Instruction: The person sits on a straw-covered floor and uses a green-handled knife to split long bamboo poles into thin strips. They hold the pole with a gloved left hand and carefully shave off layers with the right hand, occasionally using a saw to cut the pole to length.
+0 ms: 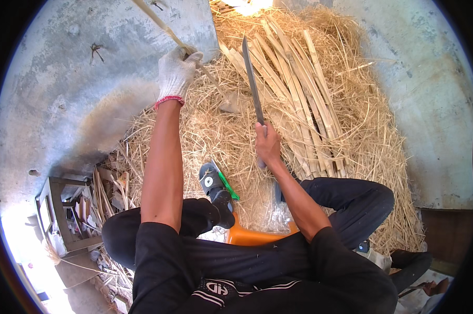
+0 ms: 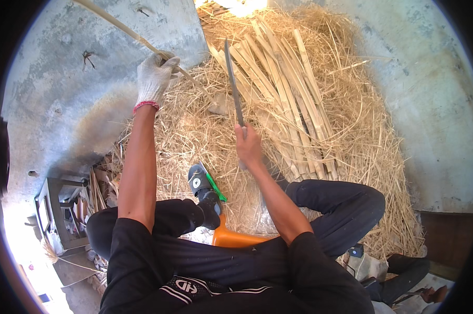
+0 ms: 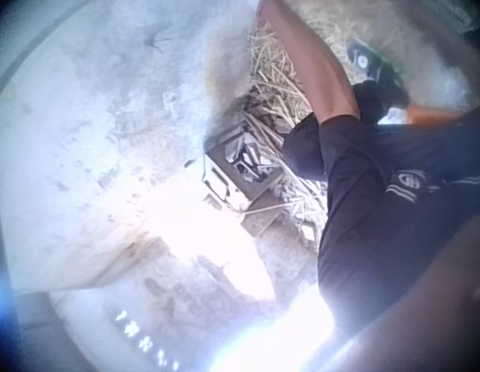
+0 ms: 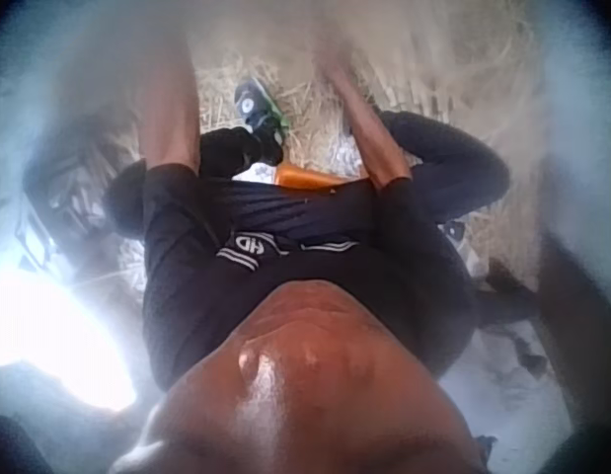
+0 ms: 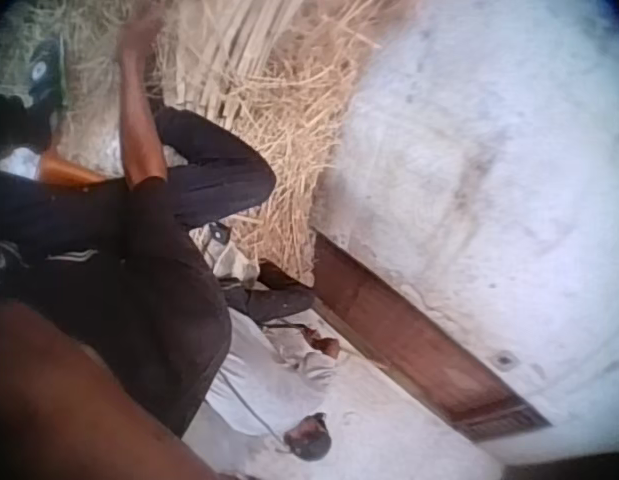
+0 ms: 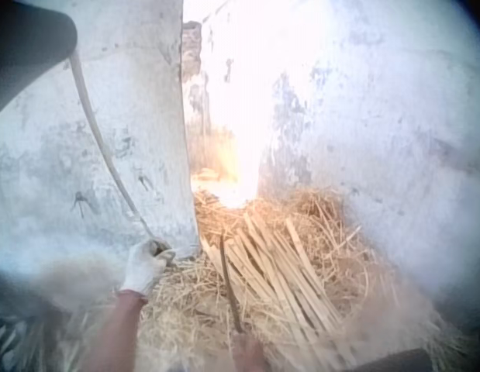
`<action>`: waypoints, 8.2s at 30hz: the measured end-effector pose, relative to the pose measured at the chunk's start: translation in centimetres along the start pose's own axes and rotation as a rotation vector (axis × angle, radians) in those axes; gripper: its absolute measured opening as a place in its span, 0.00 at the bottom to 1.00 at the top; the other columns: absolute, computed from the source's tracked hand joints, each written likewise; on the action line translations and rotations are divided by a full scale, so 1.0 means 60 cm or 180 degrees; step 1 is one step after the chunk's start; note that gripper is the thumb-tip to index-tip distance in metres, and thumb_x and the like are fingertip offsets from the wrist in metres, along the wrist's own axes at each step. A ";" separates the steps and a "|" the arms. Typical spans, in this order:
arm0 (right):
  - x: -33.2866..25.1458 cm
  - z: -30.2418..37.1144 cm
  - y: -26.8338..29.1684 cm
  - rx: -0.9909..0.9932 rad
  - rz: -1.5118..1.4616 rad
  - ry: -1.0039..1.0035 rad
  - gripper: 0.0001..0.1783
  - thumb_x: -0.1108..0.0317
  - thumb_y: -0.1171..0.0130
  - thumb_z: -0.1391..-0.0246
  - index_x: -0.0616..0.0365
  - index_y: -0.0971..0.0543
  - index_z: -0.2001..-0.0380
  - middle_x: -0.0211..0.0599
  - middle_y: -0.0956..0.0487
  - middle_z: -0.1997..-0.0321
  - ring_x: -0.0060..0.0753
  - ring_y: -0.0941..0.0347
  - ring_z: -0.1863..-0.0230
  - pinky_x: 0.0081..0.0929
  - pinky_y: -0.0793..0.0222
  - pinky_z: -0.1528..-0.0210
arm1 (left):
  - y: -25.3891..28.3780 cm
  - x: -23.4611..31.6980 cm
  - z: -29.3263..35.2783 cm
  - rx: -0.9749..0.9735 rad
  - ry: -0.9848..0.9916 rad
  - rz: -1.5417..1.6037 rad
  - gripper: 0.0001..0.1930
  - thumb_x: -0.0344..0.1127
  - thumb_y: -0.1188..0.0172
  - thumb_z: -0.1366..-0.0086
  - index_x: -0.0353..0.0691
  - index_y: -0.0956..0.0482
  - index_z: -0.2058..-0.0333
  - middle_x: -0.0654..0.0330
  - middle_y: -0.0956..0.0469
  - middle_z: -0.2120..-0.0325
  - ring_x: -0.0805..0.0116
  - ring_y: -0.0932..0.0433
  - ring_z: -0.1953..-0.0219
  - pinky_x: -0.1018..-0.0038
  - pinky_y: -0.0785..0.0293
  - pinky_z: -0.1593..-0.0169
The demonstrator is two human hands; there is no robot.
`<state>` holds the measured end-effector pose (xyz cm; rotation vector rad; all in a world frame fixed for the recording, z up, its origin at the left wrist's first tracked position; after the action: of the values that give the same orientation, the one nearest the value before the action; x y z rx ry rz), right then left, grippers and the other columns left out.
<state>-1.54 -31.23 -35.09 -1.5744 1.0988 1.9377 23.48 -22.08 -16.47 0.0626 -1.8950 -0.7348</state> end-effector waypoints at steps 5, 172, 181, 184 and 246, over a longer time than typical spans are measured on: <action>-0.044 0.020 -0.033 -0.0497 0.0085 0.0133 0.23 0.52 0.49 0.36 0.67 0.26 0.64 0.48 0.26 0.83 0.45 0.27 0.81 0.41 0.35 0.75 | -0.005 -0.013 0.002 0.0297 -0.0206 -0.0402 0.12 0.37 0.33 0.40 0.35 0.16 0.64 0.55 0.17 0.75 0.69 0.18 0.72 0.74 0.22 0.70; 0.277 0.082 -0.076 -0.1445 0.0202 -0.1678 0.20 0.55 0.47 0.40 0.60 0.31 0.78 0.34 0.32 0.87 0.31 0.34 0.89 0.33 0.34 0.85 | 0.523 -0.523 0.743 0.1148 0.2884 -0.1465 0.20 0.42 0.42 0.38 0.36 0.20 0.51 0.51 0.17 0.70 0.58 0.19 0.68 0.66 0.25 0.61; 0.336 0.069 -0.072 -0.1745 0.0939 -0.1646 0.21 0.52 0.47 0.39 0.60 0.24 0.75 0.44 0.23 0.80 0.33 0.25 0.83 0.32 0.30 0.79 | 0.468 -0.556 0.747 0.0664 0.3445 -0.2824 0.43 0.59 0.44 0.43 0.44 0.41 0.33 0.40 0.28 0.44 0.44 0.26 0.45 0.55 0.31 0.43; 0.326 0.052 -0.085 -0.2123 0.2779 -0.0385 0.23 0.53 0.48 0.38 0.63 0.19 0.73 0.52 0.17 0.70 0.35 0.19 0.78 0.31 0.26 0.77 | 0.433 -0.552 0.732 0.0589 0.3433 -0.2860 0.41 0.62 0.49 0.38 0.48 0.45 0.31 0.37 0.29 0.44 0.39 0.26 0.45 0.54 0.31 0.42; -0.301 -0.081 0.063 -0.1592 -0.1906 0.1795 0.27 0.51 0.62 0.32 0.58 0.20 0.72 0.21 0.38 0.90 0.18 0.48 0.89 0.21 0.48 0.83 | 0.322 0.255 0.157 -0.0197 -0.1460 0.0981 0.41 0.65 0.58 0.31 0.40 0.49 0.31 0.41 0.38 0.37 0.47 0.36 0.36 0.52 0.35 0.36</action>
<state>3.73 -34.44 -17.04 -2.4627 0.2176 1.4413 14.12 -7.68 3.54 -0.4637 -2.2426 -0.6288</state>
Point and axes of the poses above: each hand's wrist, its own z-axis away from the middle knuckle, its own y-axis out of the back of the hand, x = y × z, the point moved 3 cm from there along -z, towards the middle knuckle
